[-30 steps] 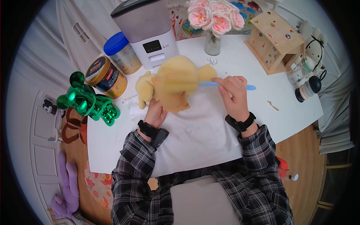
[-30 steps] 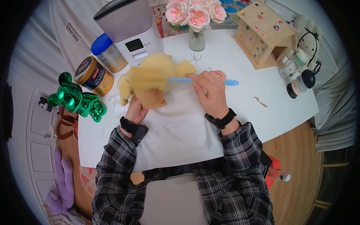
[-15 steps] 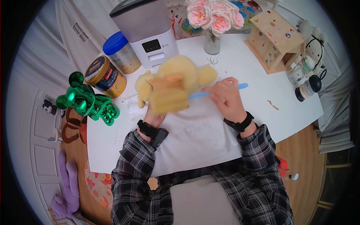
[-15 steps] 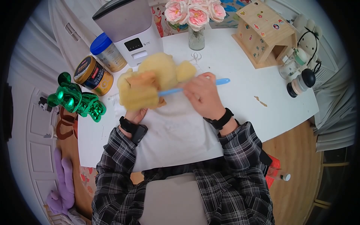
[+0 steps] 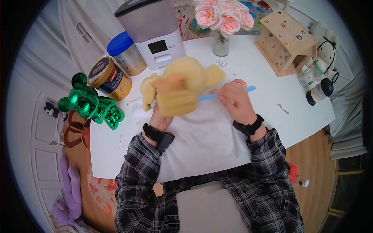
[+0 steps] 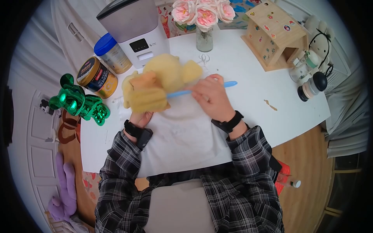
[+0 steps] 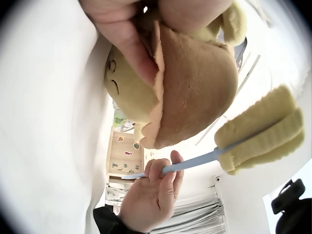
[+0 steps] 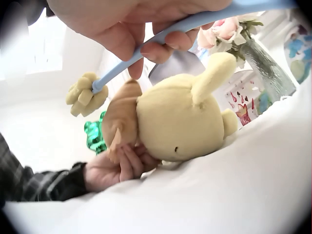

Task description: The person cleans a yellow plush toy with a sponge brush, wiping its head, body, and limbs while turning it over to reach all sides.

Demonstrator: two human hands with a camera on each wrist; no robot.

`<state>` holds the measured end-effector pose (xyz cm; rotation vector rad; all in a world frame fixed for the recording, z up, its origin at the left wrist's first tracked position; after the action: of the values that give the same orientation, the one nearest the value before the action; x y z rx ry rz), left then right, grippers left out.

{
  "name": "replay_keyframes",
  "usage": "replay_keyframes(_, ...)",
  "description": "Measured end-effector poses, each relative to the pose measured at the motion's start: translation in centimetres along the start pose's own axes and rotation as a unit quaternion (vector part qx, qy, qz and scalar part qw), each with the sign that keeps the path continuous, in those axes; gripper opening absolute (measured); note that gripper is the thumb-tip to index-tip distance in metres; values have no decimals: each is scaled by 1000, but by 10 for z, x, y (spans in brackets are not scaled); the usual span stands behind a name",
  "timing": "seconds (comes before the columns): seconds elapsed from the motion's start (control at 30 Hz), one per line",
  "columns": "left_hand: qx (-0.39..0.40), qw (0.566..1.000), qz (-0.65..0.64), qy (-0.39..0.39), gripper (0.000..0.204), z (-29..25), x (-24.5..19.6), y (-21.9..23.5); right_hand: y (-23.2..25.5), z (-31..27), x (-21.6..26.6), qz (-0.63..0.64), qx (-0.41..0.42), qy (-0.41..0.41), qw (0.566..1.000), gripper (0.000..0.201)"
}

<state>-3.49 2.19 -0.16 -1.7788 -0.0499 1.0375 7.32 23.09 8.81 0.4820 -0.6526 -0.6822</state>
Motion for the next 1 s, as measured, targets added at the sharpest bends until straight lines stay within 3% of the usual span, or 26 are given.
replay_keyframes(0.07,-75,995,62,6,37,7,-1,27,11,-4,-14,12,-29,-34,999,20)
replay_keyframes(0.17,-64,996,53,20,37,8,-1,36,18,-9,-29,1,-29,-69,997,19)
replay_keyframes(0.37,-67,996,63,23,36,5,1,26,-7,-2,-8,-10,50,-12,999,22)
replay_keyframes(0.47,-6,999,31,42,31,0,-1,7,-16,-2,1,-1,86,7,996,24)
replay_keyframes(0.5,-19,981,192,11,32,-2,-5,-1,-19,-3,2,8,106,15,994,24)
replay_keyframes(0.53,-32,937,348,-20,34,-6,-8,-13,-22,-5,3,16,126,23,992,23)
replay_keyframes(0.6,-38,915,401,-12,35,-6,-8,-15,-23,-4,3,34,125,28,991,21)
replay_keyframes(0.67,-25,976,203,68,35,-2,-3,-3,-16,-3,-1,51,83,19,995,17)
replay_keyframes(0.77,-122,992,37,8,32,3,-1,5,3,-4,-13,40,5,-13,999,18)
replay_keyframes(0.87,-98,992,74,15,32,5,-2,14,1,-6,-19,9,23,-29,999,20)
replay_keyframes(0.97,-50,993,85,67,33,4,1,10,-13,-3,0,2,75,18,997,20)
replay_keyframes(1.0,-53,978,200,33,34,1,-3,5,-16,-1,6,11,78,31,996,20)
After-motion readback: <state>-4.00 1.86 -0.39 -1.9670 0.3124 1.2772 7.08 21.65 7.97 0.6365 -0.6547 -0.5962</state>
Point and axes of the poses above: each hand's wrist, its own z-axis towards the middle knuckle, its own y-axis out of the back of the hand, x = y × z, the point moved 6 cm from there along z, towards the middle knuckle, and after that the axes turned 10 degrees about y, right-handed, at the moved point
